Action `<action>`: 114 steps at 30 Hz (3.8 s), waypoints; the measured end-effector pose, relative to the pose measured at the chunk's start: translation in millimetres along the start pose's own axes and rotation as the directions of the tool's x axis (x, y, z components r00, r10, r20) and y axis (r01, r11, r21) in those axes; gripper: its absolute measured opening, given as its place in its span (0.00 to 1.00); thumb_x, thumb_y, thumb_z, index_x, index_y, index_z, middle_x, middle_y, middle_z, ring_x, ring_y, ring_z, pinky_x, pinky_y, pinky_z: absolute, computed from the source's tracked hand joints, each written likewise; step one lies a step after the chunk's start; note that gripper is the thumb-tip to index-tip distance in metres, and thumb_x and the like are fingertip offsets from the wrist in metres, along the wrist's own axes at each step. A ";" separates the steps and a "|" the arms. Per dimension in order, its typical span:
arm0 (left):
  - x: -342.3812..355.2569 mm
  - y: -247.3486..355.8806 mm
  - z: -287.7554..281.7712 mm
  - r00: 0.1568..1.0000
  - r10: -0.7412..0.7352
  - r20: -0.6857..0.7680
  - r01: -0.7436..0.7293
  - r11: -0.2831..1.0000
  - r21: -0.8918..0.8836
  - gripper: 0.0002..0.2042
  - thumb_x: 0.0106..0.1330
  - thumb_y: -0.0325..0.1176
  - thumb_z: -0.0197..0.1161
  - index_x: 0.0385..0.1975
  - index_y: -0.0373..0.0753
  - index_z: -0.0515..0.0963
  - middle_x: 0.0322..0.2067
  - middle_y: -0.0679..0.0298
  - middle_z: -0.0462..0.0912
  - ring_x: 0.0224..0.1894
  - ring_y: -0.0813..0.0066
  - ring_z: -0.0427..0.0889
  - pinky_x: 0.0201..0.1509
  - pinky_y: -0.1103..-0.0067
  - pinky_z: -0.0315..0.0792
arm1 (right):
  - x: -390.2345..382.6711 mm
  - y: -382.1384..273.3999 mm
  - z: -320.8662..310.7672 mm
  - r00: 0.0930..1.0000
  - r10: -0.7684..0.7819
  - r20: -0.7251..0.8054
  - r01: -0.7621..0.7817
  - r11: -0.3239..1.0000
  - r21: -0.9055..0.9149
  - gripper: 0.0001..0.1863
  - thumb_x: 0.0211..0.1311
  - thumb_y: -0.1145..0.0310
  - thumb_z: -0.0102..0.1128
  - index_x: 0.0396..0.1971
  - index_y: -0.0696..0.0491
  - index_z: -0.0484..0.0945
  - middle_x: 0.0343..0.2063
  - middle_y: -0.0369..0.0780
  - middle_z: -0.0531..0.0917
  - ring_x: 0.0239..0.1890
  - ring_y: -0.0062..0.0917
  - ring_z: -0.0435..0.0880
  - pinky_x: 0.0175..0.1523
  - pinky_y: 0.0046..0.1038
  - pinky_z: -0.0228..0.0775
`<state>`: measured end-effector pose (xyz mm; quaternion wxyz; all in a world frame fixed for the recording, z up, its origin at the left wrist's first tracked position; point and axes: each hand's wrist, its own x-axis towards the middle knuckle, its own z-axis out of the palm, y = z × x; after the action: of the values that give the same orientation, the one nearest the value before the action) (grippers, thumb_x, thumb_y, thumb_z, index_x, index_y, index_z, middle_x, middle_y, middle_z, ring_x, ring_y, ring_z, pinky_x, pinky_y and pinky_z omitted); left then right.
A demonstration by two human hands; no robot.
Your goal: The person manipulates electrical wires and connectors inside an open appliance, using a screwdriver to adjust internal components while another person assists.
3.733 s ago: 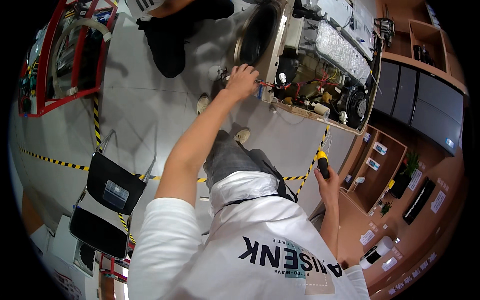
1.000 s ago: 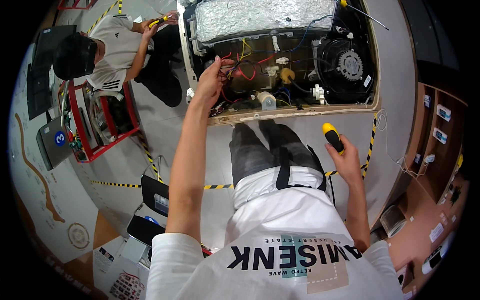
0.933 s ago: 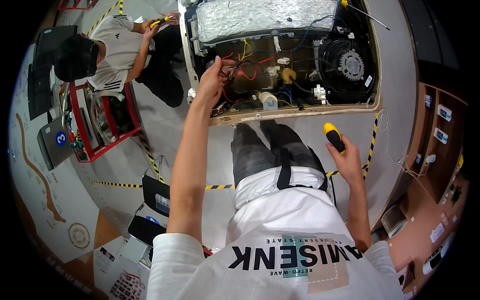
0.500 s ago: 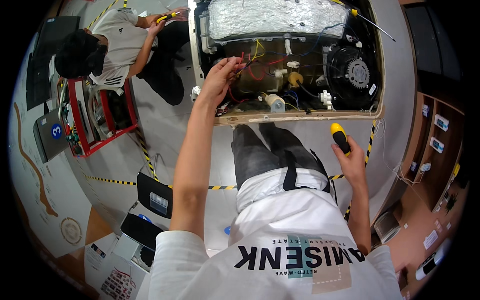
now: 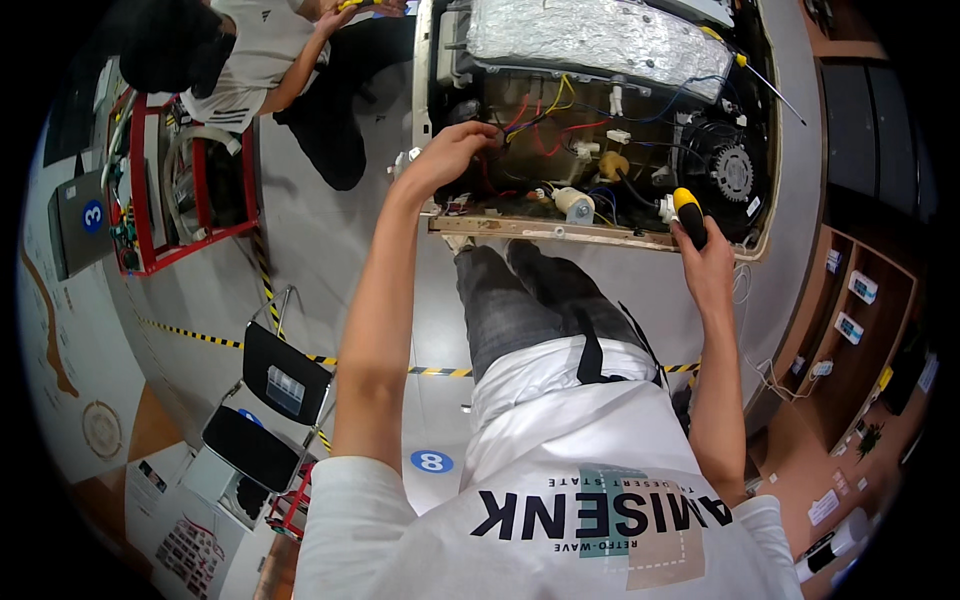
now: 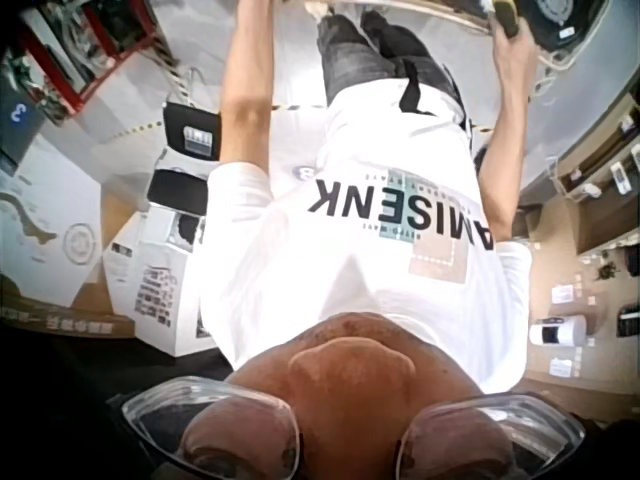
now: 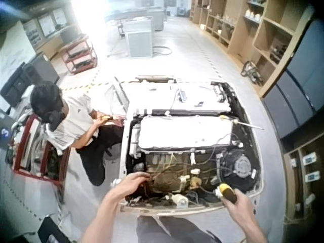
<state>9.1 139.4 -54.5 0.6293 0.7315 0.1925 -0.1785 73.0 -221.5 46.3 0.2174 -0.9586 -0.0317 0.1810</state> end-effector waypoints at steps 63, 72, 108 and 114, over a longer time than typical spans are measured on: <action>20.0 12.2 74.1 0.942 -0.028 0.335 -0.228 0.681 0.696 0.13 0.56 0.32 0.65 0.40 0.37 0.79 0.37 0.53 0.83 0.44 0.53 0.81 0.48 0.64 0.73 | 21.2 46.3 21.8 0.965 0.244 -0.095 -0.174 0.869 0.464 0.13 0.60 0.63 0.64 0.34 0.59 0.79 0.23 0.30 0.76 0.26 0.13 0.70 0.32 0.21 0.62; 20.6 8.7 60.2 0.952 0.080 0.296 -0.243 0.787 0.567 0.10 0.62 0.34 0.62 0.36 0.33 0.78 0.32 0.51 0.83 0.39 0.53 0.81 0.42 0.66 0.72 | 21.4 47.7 22.8 0.971 0.227 -0.075 -0.147 0.815 0.560 0.14 0.60 0.64 0.65 0.33 0.61 0.79 0.24 0.32 0.79 0.28 0.14 0.71 0.36 0.22 0.65; -68.3 6.6 -6.1 0.986 0.103 -0.131 -0.167 0.660 -0.733 0.14 0.67 0.32 0.60 0.48 0.30 0.75 0.28 0.61 0.80 0.34 0.73 0.80 0.53 0.76 0.71 | 23.6 48.7 25.6 0.980 0.107 -0.170 -0.026 0.907 0.421 0.17 0.58 0.62 0.65 0.35 0.63 0.77 0.19 0.36 0.76 0.25 0.18 0.69 0.34 0.27 0.65; -72.1 -5.0 -9.5 0.986 0.099 -0.134 -0.166 0.664 -0.730 0.14 0.68 0.31 0.59 0.49 0.32 0.73 0.34 0.59 0.82 0.37 0.72 0.81 0.50 0.78 0.72 | 23.7 47.7 25.5 0.983 0.126 -0.137 -0.054 0.897 0.439 0.16 0.59 0.62 0.64 0.31 0.62 0.77 0.21 0.34 0.76 0.26 0.16 0.69 0.35 0.26 0.65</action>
<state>-55.4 145.4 -21.1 0.8737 0.4338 0.2202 -0.0091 85.1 -251.0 -3.5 0.4181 -0.8982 0.0715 0.1151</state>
